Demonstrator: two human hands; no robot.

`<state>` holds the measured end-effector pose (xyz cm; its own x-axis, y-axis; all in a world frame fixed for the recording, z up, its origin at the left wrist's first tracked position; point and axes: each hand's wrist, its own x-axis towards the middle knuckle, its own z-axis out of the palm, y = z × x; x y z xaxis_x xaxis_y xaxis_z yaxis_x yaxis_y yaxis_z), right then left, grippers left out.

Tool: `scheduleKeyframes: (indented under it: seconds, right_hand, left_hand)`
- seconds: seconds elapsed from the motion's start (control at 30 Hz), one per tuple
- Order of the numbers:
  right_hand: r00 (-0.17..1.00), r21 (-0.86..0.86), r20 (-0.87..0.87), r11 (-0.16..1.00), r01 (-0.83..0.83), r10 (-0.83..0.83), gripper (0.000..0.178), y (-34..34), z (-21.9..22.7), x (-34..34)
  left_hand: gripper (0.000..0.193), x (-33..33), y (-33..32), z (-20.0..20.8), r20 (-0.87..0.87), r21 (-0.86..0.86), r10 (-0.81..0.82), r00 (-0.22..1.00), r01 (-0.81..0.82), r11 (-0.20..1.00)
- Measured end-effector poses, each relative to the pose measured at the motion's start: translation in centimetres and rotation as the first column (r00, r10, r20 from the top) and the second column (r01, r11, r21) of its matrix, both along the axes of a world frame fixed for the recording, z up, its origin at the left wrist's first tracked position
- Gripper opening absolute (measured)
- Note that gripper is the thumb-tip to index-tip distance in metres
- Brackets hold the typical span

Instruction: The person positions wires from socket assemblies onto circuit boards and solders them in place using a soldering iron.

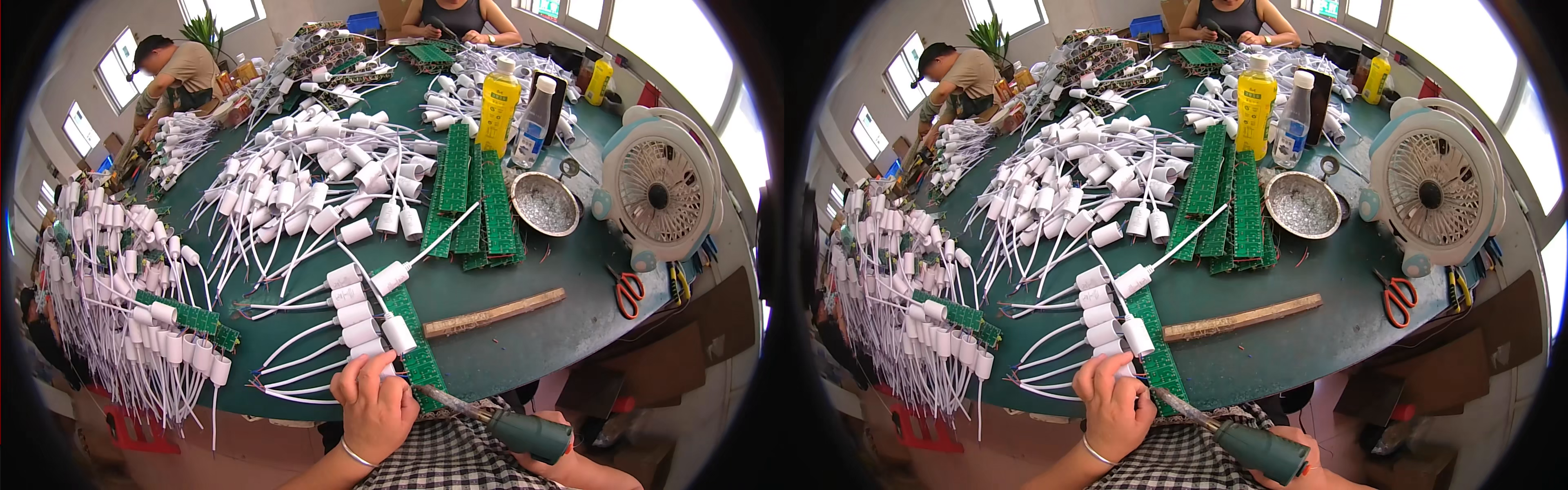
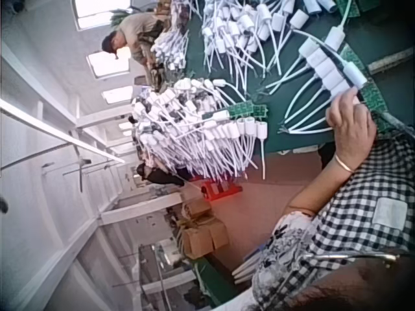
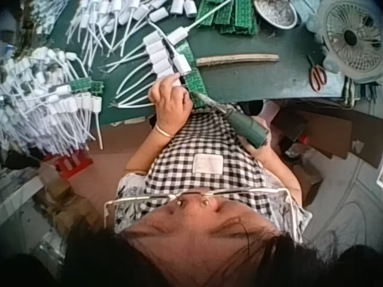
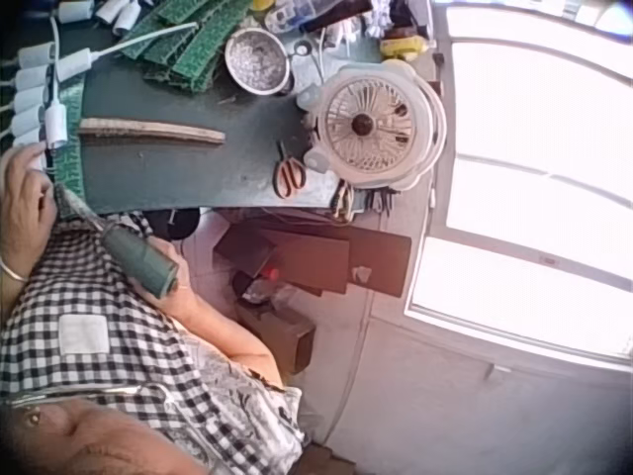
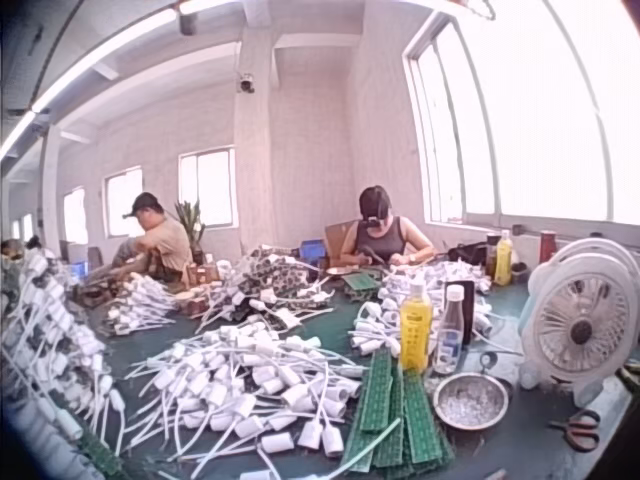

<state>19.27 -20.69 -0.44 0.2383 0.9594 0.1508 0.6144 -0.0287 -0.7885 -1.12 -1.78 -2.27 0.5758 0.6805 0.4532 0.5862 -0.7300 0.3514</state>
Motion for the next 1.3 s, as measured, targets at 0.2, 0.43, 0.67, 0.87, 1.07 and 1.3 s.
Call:
scheduleKeyframes:
  seconds: [0.2,0.43,0.67,0.87,1.07,1.3]
  right_hand:
    - [0.909,-0.069,-0.404,0.994,0.084,-0.104,0.021,-1.0,-0.6,0.9]
    - [0.899,-0.064,-0.431,0.996,0.058,-0.08,0.032,-1.7,-1.3,0.4]
    - [0.937,-0.114,-0.347,0.993,-0.009,-0.031,0.042,-1.4,-1.0,0.7]
    - [0.893,-0.036,-0.422,0.987,0.154,-0.155,0.03,0.1,1.3,-1.1]
    - [0.883,-0.109,-0.465,0.994,0.023,-0.071,0.036,-1.2,-0.5,-0.3]
    - [0.862,-0.145,-0.505,0.989,-0.033,-0.045,0.028,-0.6,-0.4,0.2]
  left_hand:
    - [0.02,-0.1,0.1,-0.1,0.006,0.01,-0.002,1.0,0.002,1.0]
    - [0.019,-0.2,0.1,-0.2,0.028,0.01,-0.002,1.0,0.001,1.0]
    - [0.021,-0.4,0.1,-0.3,0.065,-0.007,-0.001,0.998,0.002,1.0]
    - [0.023,-0.9,0.2,-0.7,0.17,-0.001,-0.033,0.985,0.034,0.999]
    - [0.027,-1.0,0.1,-0.8,0.149,0.036,-0.082,0.985,0.078,0.996]
    - [0.026,-1.0,0.1,-0.6,0.134,0.036,-0.082,0.988,0.078,0.996]
